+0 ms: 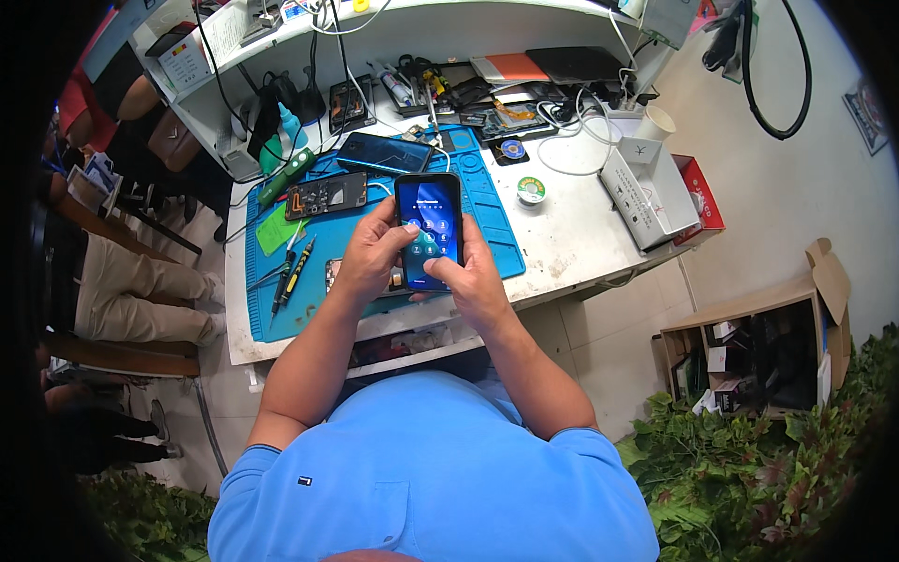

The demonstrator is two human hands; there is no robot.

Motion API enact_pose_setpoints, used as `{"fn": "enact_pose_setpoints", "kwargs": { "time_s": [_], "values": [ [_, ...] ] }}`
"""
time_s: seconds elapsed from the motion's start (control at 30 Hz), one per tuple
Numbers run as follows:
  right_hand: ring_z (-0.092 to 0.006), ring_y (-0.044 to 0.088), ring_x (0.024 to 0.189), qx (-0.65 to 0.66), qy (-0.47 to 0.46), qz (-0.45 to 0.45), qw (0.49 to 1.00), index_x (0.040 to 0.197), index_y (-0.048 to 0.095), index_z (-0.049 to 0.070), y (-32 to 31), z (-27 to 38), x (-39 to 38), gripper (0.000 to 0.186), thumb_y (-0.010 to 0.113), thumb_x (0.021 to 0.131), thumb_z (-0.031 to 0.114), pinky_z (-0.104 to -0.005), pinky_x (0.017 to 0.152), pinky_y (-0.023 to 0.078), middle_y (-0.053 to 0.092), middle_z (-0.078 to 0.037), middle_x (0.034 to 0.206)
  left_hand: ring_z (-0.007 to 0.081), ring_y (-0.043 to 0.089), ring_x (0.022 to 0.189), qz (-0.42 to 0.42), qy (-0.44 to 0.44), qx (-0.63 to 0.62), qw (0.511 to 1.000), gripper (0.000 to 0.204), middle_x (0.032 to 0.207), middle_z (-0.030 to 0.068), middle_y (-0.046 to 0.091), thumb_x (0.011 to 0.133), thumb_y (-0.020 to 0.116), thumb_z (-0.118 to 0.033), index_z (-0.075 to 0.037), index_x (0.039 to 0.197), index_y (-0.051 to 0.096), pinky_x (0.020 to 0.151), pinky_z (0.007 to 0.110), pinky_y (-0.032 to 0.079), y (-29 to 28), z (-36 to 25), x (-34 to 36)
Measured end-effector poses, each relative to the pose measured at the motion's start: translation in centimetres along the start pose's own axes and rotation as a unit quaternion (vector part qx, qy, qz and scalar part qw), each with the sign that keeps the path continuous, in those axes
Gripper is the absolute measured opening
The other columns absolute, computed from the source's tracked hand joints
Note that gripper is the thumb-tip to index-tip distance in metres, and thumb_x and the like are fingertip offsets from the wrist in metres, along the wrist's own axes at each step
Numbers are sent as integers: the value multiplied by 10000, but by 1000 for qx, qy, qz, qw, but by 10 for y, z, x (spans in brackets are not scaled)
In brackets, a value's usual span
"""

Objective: The person handles a smartphone battery and a disassembled phone on a workbench, then uses a second smartphone to type a message. Afterward, they place the battery into the phone chassis and connect internal ribbon cables.

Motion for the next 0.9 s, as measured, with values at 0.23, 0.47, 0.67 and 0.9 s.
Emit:
{"fn": "enact_pose_setpoints", "kwargs": {
  "time_s": [0.23,0.47,0.67,0.9],
  "values": [
    [-167,717,1012,20,11,-21,1000,1441,459,27,0,1,1,512,625,956,32,-352,617,693,637,-108,1227,114,696,988,26,1,49,998,504,1173,93,705,981,629,-38,1,1468,504,845,286,598,2,-6,-3],
    [-276,747,1034,57,-10,28,998,1515,402,52,-11,-4,3,584,497,939,28,-465,625,714,643,-182,1290,179,647,1199,45,18,59,997,776,1352,113,636,841,741,-32,23,1553,436,1062,343,508,6,-2,-3],
    [-294,752,1037,48,-3,-1,999,1523,381,31,-14,-8,4,559,473,980,123,-467,630,714,636,-210,1301,174,680,1119,59,35,40,997,729,1266,118,676,875,652,17,12,1562,410,998,349,552,7,-6,-3],
    [-315,772,1021,101,9,38,994,1515,432,14,-7,-4,5,597,298,1154,471,-446,609,711,660,-237,1299,162,695,1063,46,5,51,998,805,1258,137,665,885,632,-77,-10,1630,332,868,302,609,6,-5,-4]
  ]
}}
Point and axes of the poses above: each hand's wrist, its own x-axis towards the middle knuckle, its own y-axis out of the palm, z = x × y, the point moved 6 cm from there along x, towards the middle knuckle
